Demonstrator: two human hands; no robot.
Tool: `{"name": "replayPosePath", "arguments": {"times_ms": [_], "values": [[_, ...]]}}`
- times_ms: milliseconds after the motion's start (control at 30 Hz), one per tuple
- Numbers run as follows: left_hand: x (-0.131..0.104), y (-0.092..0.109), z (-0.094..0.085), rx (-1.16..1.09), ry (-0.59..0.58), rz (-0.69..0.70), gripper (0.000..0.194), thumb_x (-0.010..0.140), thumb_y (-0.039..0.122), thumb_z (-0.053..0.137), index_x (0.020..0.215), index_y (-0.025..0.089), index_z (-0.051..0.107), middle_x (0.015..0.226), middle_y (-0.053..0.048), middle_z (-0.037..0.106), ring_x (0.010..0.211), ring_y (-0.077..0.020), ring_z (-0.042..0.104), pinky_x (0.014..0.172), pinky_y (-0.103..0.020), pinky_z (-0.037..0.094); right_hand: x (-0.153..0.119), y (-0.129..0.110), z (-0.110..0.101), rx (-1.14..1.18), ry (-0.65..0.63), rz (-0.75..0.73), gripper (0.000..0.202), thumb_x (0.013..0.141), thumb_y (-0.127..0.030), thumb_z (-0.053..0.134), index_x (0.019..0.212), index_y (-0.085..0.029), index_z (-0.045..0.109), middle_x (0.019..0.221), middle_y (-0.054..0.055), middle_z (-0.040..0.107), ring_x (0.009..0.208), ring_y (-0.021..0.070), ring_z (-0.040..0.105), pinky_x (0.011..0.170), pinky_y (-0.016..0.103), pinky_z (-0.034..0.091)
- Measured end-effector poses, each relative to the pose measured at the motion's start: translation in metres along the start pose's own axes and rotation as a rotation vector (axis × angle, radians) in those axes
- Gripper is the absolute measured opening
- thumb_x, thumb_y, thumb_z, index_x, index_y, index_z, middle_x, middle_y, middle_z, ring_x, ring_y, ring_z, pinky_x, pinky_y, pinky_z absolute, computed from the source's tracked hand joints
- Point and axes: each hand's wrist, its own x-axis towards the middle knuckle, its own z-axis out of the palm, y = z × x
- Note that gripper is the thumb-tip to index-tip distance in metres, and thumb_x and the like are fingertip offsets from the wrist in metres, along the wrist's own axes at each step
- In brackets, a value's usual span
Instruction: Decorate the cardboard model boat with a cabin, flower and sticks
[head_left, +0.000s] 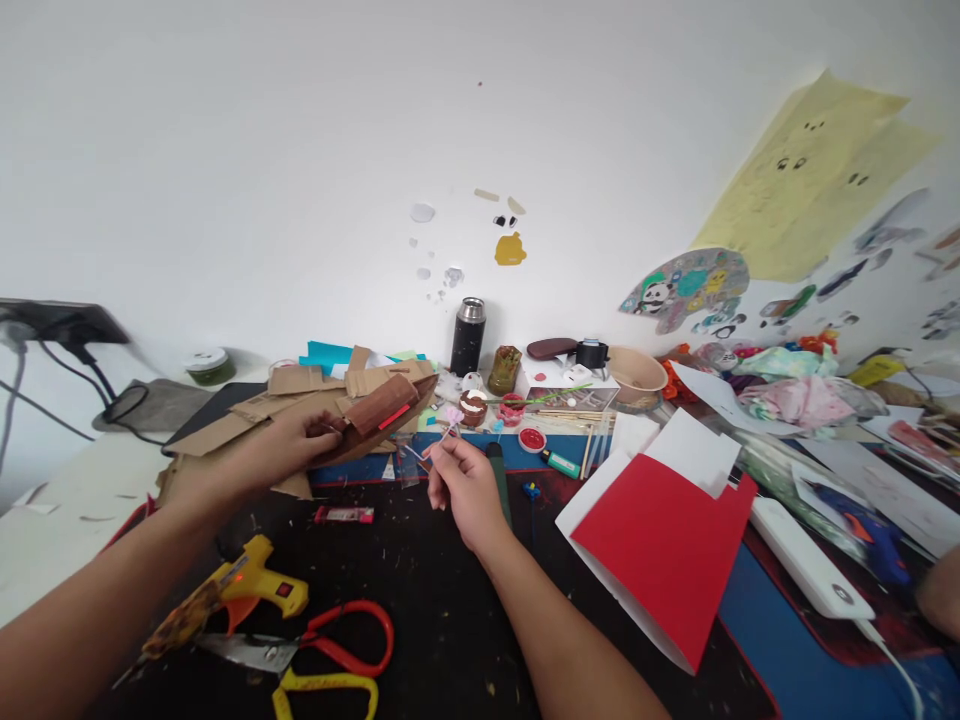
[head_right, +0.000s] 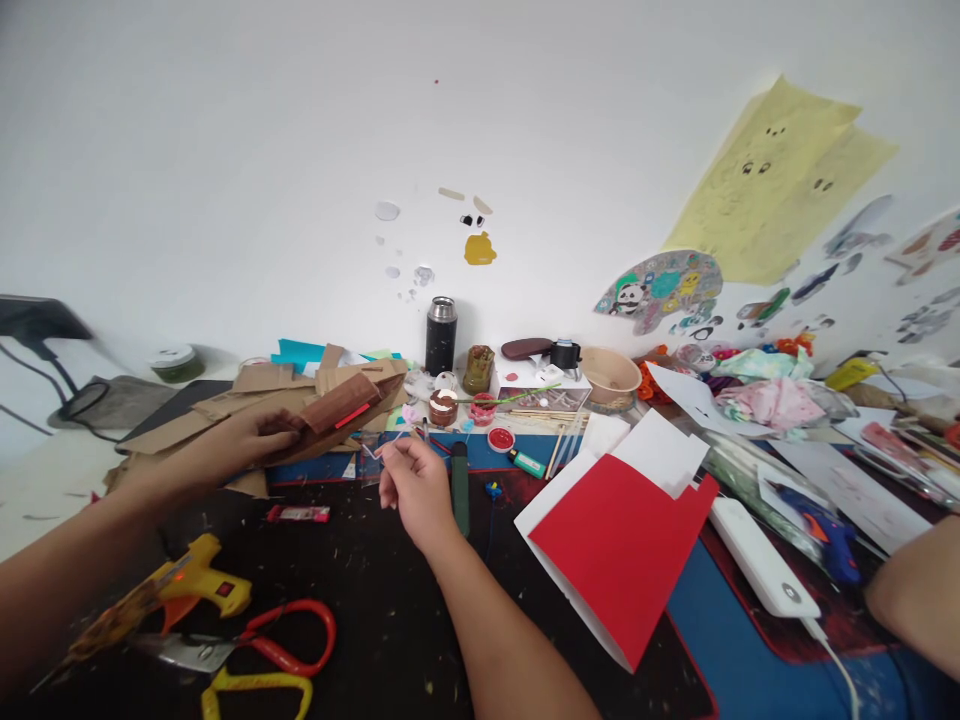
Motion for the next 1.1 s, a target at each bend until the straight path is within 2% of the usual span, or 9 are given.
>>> {"name": "replayPosePath", "arguments": {"times_ms": [133,200,300,433,600,800,933,1100], "values": [[-0.010,0.005,0.013,-0.276,-0.005,-0.136,0.059,0.074,0.074,0.083,0.098,0.020,0.081,0.100,-0.009,0.086,0.095,-0.0316,0.078,0.084,-0.039,0.063,-0.002,0.000,0.002,-0.034,-0.035,0.008,0.050,0.092,-0.069,0.082,0.093,-0.020,0.072,0.054,-0.006,0.058,0.042,0.0103,0.050,0.044,0.022,0.033],[-0.014,0.005,0.022,-0.400,0.033,-0.207,0.064,0.066,0.074,0.090,0.100,0.021,0.080,0.096,-0.008,0.084,0.085,-0.0292,0.076,0.071,-0.036,0.061,-0.003,0.000,0.002,-0.037,-0.057,0.011,0.052,0.091,-0.071,0.082,0.094,-0.020,0.072,0.055,-0.006,0.059,0.042,0.0102,0.050,0.044,0.022,0.035],[-0.019,0.006,0.034,-0.571,0.076,-0.292,0.067,0.056,0.063,0.100,0.105,0.021,0.080,0.085,-0.005,0.079,0.064,-0.0206,0.065,0.053,-0.028,0.048,-0.004,0.001,0.004,-0.034,-0.091,0.004,0.054,0.091,-0.073,0.082,0.095,-0.020,0.073,0.055,-0.007,0.059,0.042,0.0101,0.049,0.044,0.022,0.036],[-0.025,0.016,0.043,-0.784,0.093,-0.355,0.071,0.051,0.043,0.106,0.114,0.019,0.081,0.084,-0.003,0.078,0.060,-0.0153,0.060,0.052,-0.024,0.045,-0.007,0.001,0.006,-0.060,-0.108,-0.014,0.052,0.093,-0.073,0.081,0.095,-0.021,0.073,0.056,-0.007,0.058,0.043,0.0106,0.050,0.045,0.023,0.039],[-0.037,0.032,0.048,-0.982,0.045,-0.421,0.055,0.052,0.029,0.107,0.100,0.014,0.085,0.079,-0.003,0.076,0.058,-0.0106,0.055,0.050,-0.021,0.043,-0.013,0.002,0.009,-0.144,-0.112,-0.048,0.047,0.098,-0.068,0.078,0.095,-0.021,0.074,0.058,-0.006,0.059,0.046,0.0108,0.053,0.048,0.023,0.041],[-0.049,0.046,0.057,-1.133,-0.024,-0.510,0.034,0.059,0.015,0.103,0.087,0.014,0.084,0.067,-0.001,0.070,0.053,-0.0106,0.055,0.049,-0.020,0.048,-0.017,0.004,0.011,-0.223,-0.128,-0.090,0.041,0.102,-0.062,0.073,0.098,-0.021,0.075,0.060,-0.006,0.058,0.048,0.0117,0.054,0.050,0.023,0.043],[-0.054,0.050,0.064,-1.209,-0.040,-0.530,0.022,0.065,0.009,0.096,0.083,0.013,0.083,0.078,-0.006,0.077,0.060,-0.0127,0.063,0.053,-0.020,0.054,-0.016,0.009,0.009,-0.311,-0.066,-0.194,0.035,0.106,-0.055,0.070,0.098,-0.021,0.076,0.060,-0.004,0.059,0.050,0.0131,0.056,0.050,0.024,0.043],[-0.056,0.051,0.071,-1.249,-0.047,-0.554,0.015,0.070,0.004,0.091,0.079,0.014,0.083,0.075,-0.006,0.076,0.060,-0.0135,0.064,0.054,-0.021,0.058,-0.017,0.010,0.007,-0.479,-0.004,-0.339,0.028,0.109,-0.044,0.067,0.102,-0.021,0.082,0.065,0.000,0.067,0.052,0.0149,0.060,0.052,0.025,0.045]]}}
